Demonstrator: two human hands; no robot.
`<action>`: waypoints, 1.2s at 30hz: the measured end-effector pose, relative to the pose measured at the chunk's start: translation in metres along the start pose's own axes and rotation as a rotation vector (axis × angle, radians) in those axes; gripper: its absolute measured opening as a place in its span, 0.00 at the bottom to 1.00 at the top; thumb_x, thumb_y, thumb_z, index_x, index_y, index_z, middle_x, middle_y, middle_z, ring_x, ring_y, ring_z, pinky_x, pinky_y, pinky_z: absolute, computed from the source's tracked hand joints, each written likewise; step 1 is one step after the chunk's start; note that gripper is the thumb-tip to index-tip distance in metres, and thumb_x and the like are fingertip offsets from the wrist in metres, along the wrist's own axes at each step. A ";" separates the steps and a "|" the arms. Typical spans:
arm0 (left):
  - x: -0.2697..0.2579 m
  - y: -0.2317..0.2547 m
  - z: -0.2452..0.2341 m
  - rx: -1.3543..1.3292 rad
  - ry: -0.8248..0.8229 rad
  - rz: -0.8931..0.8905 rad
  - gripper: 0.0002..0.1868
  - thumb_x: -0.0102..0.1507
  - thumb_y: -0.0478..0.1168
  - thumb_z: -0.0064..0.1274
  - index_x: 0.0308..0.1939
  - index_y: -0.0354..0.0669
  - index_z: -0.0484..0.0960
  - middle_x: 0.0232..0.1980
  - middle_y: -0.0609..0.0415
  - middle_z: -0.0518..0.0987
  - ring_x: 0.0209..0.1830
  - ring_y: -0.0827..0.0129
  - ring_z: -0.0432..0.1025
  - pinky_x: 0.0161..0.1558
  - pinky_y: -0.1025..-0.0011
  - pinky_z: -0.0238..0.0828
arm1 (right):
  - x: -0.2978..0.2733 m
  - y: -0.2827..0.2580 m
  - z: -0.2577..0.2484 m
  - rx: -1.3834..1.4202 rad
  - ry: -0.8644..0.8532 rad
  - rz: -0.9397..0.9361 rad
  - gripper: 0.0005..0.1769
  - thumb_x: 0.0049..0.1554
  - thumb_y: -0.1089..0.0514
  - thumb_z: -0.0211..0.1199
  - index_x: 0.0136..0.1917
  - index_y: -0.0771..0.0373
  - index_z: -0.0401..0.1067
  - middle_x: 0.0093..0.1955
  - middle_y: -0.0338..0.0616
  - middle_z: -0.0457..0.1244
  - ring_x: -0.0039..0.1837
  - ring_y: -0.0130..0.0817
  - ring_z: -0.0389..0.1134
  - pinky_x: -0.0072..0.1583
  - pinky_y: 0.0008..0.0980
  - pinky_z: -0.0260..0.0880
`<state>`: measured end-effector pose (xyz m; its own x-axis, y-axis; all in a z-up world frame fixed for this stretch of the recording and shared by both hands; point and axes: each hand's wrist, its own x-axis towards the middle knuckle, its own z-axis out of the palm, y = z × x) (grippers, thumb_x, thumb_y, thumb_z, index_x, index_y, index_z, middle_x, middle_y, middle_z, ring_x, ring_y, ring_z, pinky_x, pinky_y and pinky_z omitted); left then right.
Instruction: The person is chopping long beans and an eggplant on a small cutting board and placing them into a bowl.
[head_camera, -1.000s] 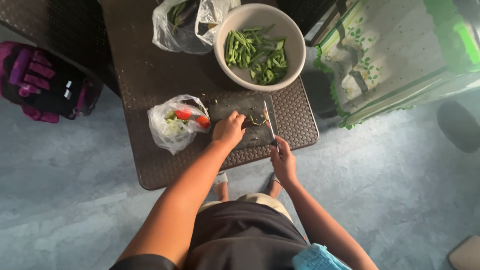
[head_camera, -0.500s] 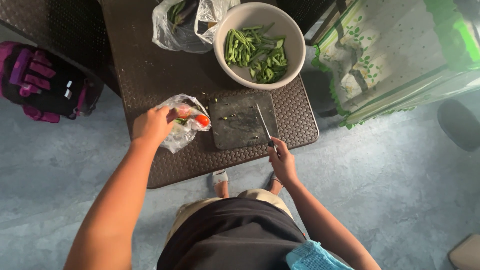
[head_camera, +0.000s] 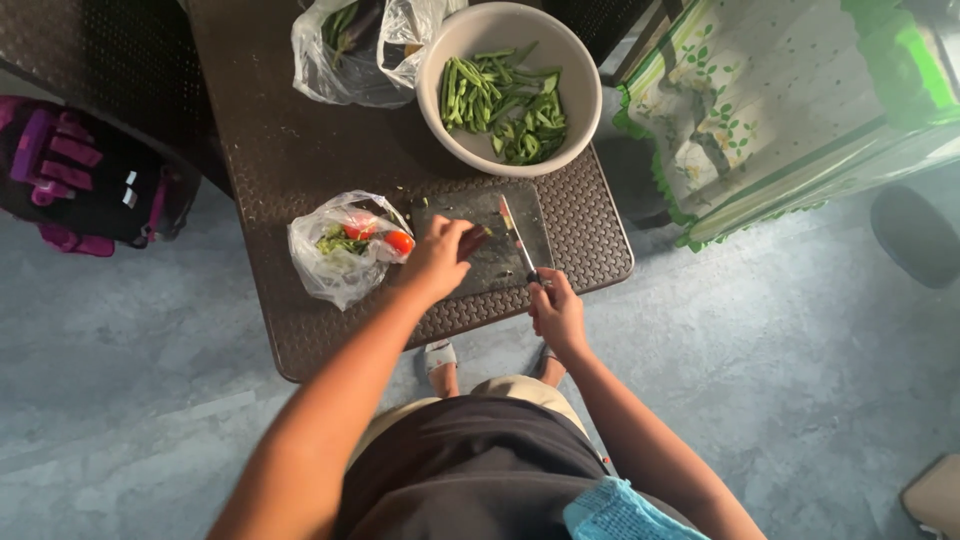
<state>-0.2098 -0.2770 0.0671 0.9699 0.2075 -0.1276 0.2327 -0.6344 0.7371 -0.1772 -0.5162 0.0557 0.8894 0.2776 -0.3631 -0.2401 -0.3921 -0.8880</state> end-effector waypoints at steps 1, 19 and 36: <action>0.003 -0.005 0.009 0.015 0.047 0.019 0.33 0.53 0.34 0.66 0.61 0.48 0.71 0.60 0.46 0.71 0.53 0.48 0.75 0.53 0.56 0.75 | -0.001 -0.002 0.002 -0.065 -0.003 -0.018 0.16 0.64 0.55 0.59 0.65 0.58 0.68 0.29 0.38 0.62 0.27 0.21 0.59 0.29 0.28 0.60; -0.020 -0.020 0.007 -0.018 0.332 -0.017 0.20 0.55 0.40 0.68 0.51 0.50 0.85 0.46 0.49 0.80 0.43 0.52 0.77 0.44 0.59 0.75 | -0.020 -0.024 -0.006 -0.589 -0.063 -0.439 0.27 0.63 0.56 0.61 0.74 0.37 0.67 0.39 0.52 0.68 0.36 0.44 0.69 0.43 0.41 0.71; -0.010 -0.025 0.013 0.052 0.294 -0.001 0.15 0.57 0.39 0.66 0.48 0.47 0.85 0.48 0.51 0.82 0.47 0.54 0.78 0.46 0.60 0.76 | -0.014 -0.017 -0.012 -0.636 -0.067 -0.475 0.29 0.61 0.58 0.61 0.74 0.39 0.68 0.39 0.49 0.68 0.38 0.44 0.71 0.44 0.42 0.73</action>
<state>-0.2240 -0.2731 0.0413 0.9088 0.4103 0.0751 0.2444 -0.6697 0.7012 -0.1806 -0.5241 0.0794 0.8110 0.5847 -0.0202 0.4449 -0.6388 -0.6277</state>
